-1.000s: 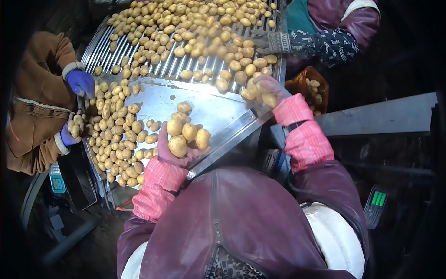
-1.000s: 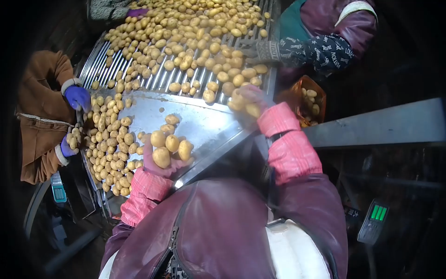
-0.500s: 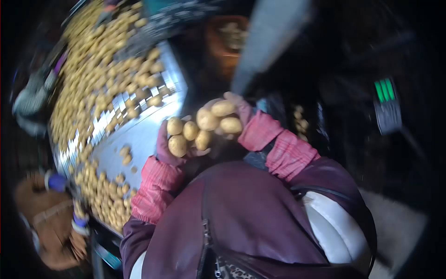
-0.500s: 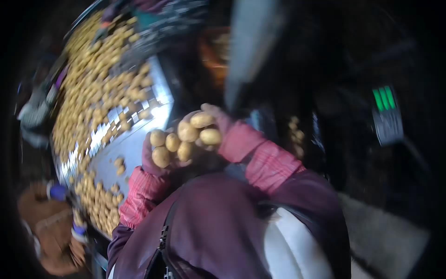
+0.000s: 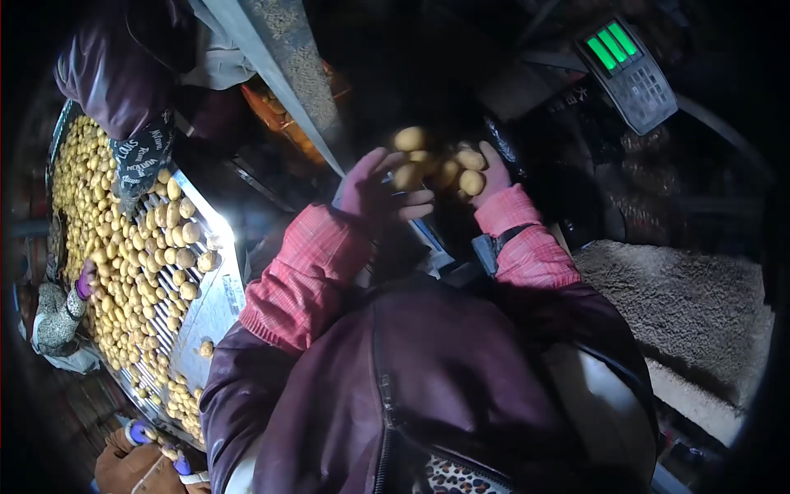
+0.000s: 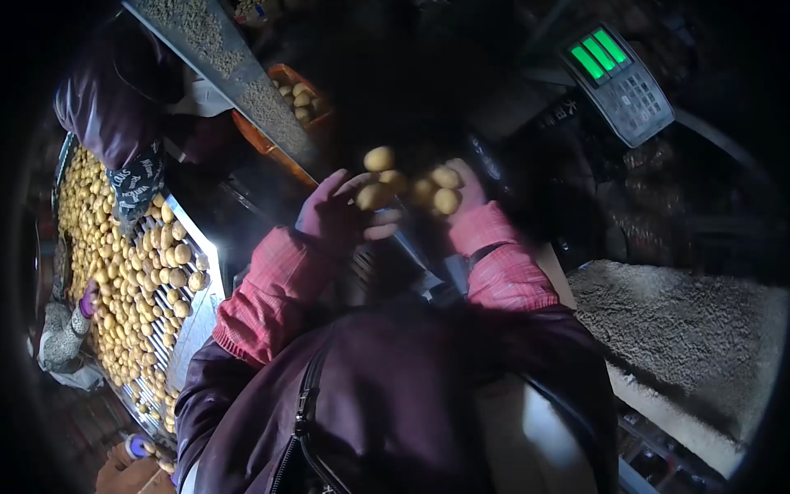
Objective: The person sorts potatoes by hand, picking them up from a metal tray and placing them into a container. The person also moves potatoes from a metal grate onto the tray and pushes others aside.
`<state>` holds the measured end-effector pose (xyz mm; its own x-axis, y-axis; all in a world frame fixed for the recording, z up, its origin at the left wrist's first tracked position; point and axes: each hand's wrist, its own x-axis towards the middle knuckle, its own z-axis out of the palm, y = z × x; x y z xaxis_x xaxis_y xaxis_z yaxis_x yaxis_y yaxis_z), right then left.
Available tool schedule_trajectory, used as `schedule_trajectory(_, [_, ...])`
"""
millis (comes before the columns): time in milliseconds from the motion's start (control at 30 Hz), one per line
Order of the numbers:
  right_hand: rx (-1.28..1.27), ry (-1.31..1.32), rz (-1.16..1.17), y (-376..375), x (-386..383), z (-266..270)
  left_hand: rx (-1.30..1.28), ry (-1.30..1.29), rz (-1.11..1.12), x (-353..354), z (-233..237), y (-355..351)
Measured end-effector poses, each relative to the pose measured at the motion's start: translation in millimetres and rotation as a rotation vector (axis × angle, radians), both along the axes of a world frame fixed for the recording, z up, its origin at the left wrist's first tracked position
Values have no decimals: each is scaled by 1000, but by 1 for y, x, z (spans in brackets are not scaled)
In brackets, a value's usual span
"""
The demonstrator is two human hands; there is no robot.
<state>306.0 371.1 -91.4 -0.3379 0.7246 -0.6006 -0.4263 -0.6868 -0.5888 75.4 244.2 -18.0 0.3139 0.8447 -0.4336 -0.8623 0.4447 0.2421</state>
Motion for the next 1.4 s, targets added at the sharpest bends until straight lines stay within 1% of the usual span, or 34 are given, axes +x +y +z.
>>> schedule_trajectory(33, [-12,41,-69,7,9,-12,14,-23,6,4,-1,1])
schedule_trajectory(100, [116,-404,-17,-3,46,-40,36,-43,82,5,-7,-4])
schedule_trajectory(133, [-10,-421,-74,4,53,-42,114,33,71,0,-14,-11])
schedule_trajectory(200, [-71,-317,-61,23,75,-95,183,-16,131,-8,-35,-31])
schedule_trajectory(233, [-55,-382,-21,27,63,-92,178,-37,143,-13,-45,-39])
schedule_trajectory(267, [12,-499,57,15,24,-62,256,-76,142,-21,-55,-52])
schedule_trajectory(300, [87,-584,135,-1,-15,-33,119,106,194,-33,-24,-74])
schedule_trajectory(333, [215,-555,280,-22,-52,-7,-27,268,232,-41,7,-95])
schedule_trajectory(400, [547,-306,619,-51,-107,14,38,366,346,-53,3,-132])
schedule_trajectory(433, [530,-139,816,-56,-133,12,71,412,398,-59,-3,-149])
schedule_trajectory(467, [502,27,1008,-63,-163,10,103,357,469,-63,-7,-168])
schedule_trajectory(500, [869,-106,1135,-90,-198,37,132,299,543,-66,-12,-191])
schedule_trajectory(533, [1230,-133,1218,-113,-233,53,162,240,619,-69,-15,-214])
schedule_trajectory(567, [1600,-159,1212,-136,-268,68,143,227,652,-72,-10,-236])
schedule_trajectory(600, [1951,-63,1146,-149,-300,71,127,214,682,-74,-1,-259])
schedule_trajectory(633, [2054,-81,1188,-164,-328,72,114,208,711,-73,0,-280])
schedule_trajectory(667, [2152,-108,1231,-177,-353,74,40,381,736,-71,-2,-300])
schedule_trajectory(733, [2257,-330,1240,-194,-400,57,-117,719,760,-67,-9,-335])
schedule_trajectory(767, [2291,-408,1334,-196,-425,50,-204,673,801,-64,-18,-351])
schedule_trajectory(800, [2324,-496,1423,-198,-446,42,-208,646,856,-62,-21,-367])
schedule_trajectory(833, [2346,-653,1443,-205,-461,33,-211,616,908,-61,-22,-382])
schedule_trajectory(867, [2282,-684,1511,-209,-476,25,-213,588,955,-59,-25,-396])
schedule_trajectory(900, [2218,-718,1574,-213,-491,20,-231,546,983,-59,-40,-412])
schedule_trajectory(933, [2148,-753,1637,-224,-498,30,-251,501,1008,-60,-54,-426])
schedule_trajectory(967, [2066,-856,1680,-234,-501,41,-282,513,1020,-61,-66,-437])
schedule_trajectory(1000, [2028,-813,1686,-241,-506,42,-314,525,1032,-63,-68,-445])
schedule_trajectory(1067, [1938,-729,1700,-253,-509,32,-408,662,1022,-67,-40,-459])
schedule_trajectory(1100, [2193,-821,1601,-262,-510,17,-481,699,1046,-67,-48,-463])
schedule_trajectory(1200, [2008,-681,1626,-299,-499,13,-559,988,906,-76,-77,-485])
schedule_trajectory(1233, [2081,-618,1579,-313,-499,7,-521,933,947,-79,-83,-490])
schedule_trajectory(1300, [1831,-439,1638,-342,-493,5,-501,1128,1006,-85,-92,-496])
schedule_trajectory(1333, [1893,-487,1708,-363,-488,17,-491,1224,1030,-88,-96,-499])
schedule_trajectory(1367, [1957,-531,1778,-384,-483,29,-563,1296,996,-91,-102,-501])
schedule_trajectory(1400, [2220,-719,1879,-405,-479,43,-637,1367,961,-92,-109,-503])
